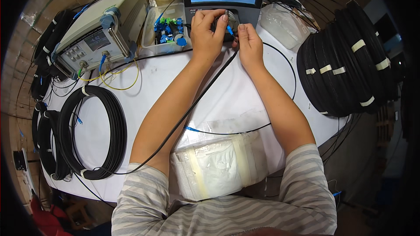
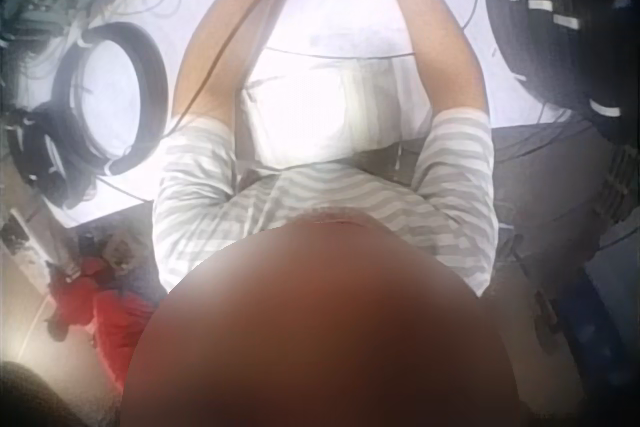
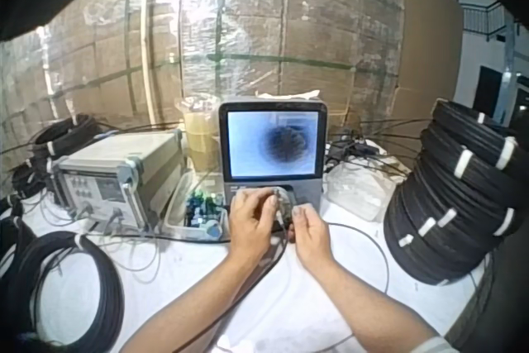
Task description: Inspecting cable connectors using a digital microscope and testing probes at a workbench.
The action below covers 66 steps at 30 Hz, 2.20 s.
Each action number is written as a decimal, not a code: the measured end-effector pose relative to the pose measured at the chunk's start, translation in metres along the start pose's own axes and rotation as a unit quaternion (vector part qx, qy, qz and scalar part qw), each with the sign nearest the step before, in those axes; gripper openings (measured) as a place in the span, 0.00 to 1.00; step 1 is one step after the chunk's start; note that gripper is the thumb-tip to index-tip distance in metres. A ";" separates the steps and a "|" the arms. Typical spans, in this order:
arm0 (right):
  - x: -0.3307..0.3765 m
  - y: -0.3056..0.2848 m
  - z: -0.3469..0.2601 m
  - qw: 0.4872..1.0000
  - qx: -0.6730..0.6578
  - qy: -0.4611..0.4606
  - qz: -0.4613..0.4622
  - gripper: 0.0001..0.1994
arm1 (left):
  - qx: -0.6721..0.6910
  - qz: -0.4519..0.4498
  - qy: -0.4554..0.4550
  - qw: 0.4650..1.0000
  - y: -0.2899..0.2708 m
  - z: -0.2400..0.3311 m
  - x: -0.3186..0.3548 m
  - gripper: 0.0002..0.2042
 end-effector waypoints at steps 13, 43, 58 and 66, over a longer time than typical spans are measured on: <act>0.001 0.003 -0.004 1.000 -0.024 -0.012 -0.003 0.17 | 0.004 0.011 -0.002 1.000 -0.001 0.002 0.001 0.08; -0.003 0.006 0.002 0.994 -0.104 0.010 -0.012 0.16 | 0.065 0.055 -0.044 0.995 0.000 -0.006 0.005 0.12; 0.001 0.002 0.008 0.995 -0.092 0.032 0.004 0.17 | -0.042 0.002 0.040 0.998 0.003 0.007 0.005 0.18; 0.004 0.007 -0.004 0.994 -0.087 0.031 -0.060 0.22 | 0.031 0.043 -0.006 0.999 0.000 -0.003 0.009 0.18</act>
Point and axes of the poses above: each hand's wrist, its own x-axis away from the middle knuckle, its own y-axis out of the palm, z = x × y, the point moved 4 cm from there along -x, towards the middle knuckle, and after that the axes turned 3 degrees about x, right-handed, at the moved point
